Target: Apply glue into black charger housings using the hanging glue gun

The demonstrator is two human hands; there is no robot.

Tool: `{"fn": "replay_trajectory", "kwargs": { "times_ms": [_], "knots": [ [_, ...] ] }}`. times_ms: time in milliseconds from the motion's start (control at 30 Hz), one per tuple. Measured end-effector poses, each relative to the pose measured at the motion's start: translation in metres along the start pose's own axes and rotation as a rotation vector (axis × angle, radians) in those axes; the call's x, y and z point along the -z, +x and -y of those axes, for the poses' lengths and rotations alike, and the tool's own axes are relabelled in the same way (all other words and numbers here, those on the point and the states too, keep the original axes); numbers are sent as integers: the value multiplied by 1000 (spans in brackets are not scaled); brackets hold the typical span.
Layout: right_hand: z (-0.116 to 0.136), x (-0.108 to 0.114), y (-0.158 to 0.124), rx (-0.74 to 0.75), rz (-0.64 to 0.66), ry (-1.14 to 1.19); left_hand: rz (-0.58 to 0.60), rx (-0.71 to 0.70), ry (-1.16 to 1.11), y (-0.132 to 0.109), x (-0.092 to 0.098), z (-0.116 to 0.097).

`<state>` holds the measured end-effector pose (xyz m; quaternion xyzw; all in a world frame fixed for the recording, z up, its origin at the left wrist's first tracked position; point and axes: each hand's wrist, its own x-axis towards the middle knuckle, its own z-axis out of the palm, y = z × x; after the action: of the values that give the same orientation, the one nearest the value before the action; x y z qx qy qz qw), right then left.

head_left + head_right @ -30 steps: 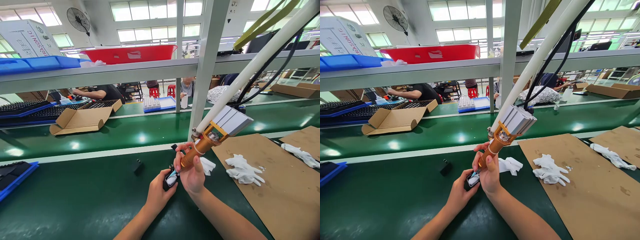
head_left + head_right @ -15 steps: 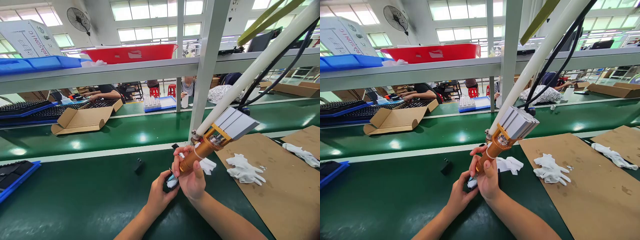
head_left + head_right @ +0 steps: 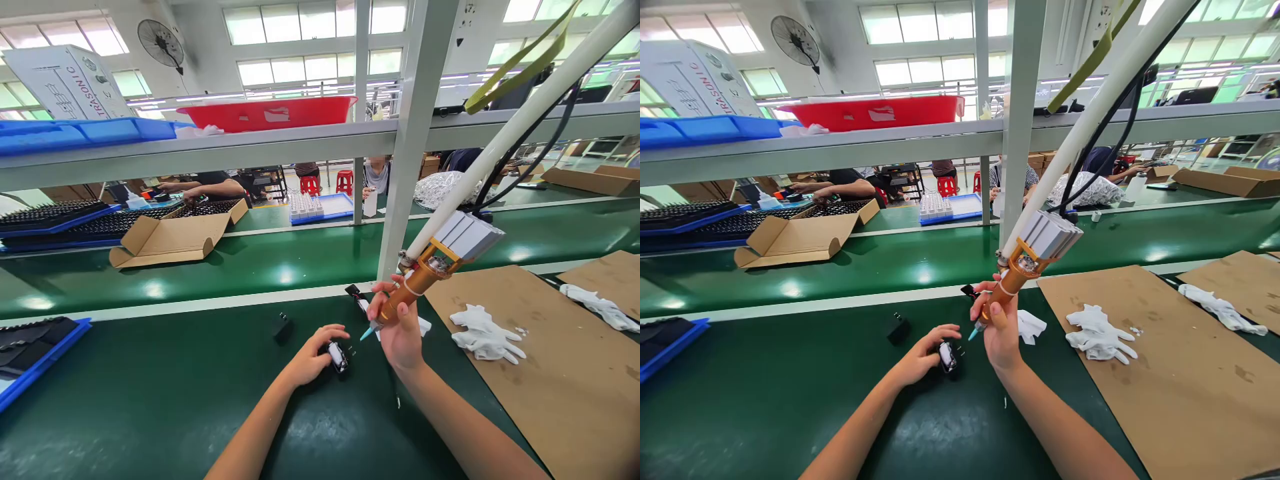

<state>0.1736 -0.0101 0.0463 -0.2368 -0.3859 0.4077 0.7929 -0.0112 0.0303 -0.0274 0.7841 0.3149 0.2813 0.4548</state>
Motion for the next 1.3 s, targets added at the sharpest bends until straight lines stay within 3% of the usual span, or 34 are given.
{"fn": "replay_trajectory", "kwargs": {
  "times_ms": [100, 267, 400, 533, 667, 933, 1300],
  "knots": [
    [5, 23, 1, 16, -89, -183, -123, 25, 88, -3, 2, -5],
    [7, 64, 7, 31, -174, -487, -67, 107, 422, -18, 1, -20],
    [6, 80, 15, 48, -180, -527, -104, 174, 345, -17, -4, -11],
    [4, 84, 20, 72, -199, -512, -143, 46, 286, -8, -7, 11],
    [3, 84, 20, 78, -201, -499, -141, -61, 377, -7, -5, 21],
    [4, 81, 11, 67, -138, -462, -142, -123, 512, -9, 0, 19],
    [6, 79, 13, 30, -147, -384, -127, -191, 574, -10, 4, 14]
  ]
}}
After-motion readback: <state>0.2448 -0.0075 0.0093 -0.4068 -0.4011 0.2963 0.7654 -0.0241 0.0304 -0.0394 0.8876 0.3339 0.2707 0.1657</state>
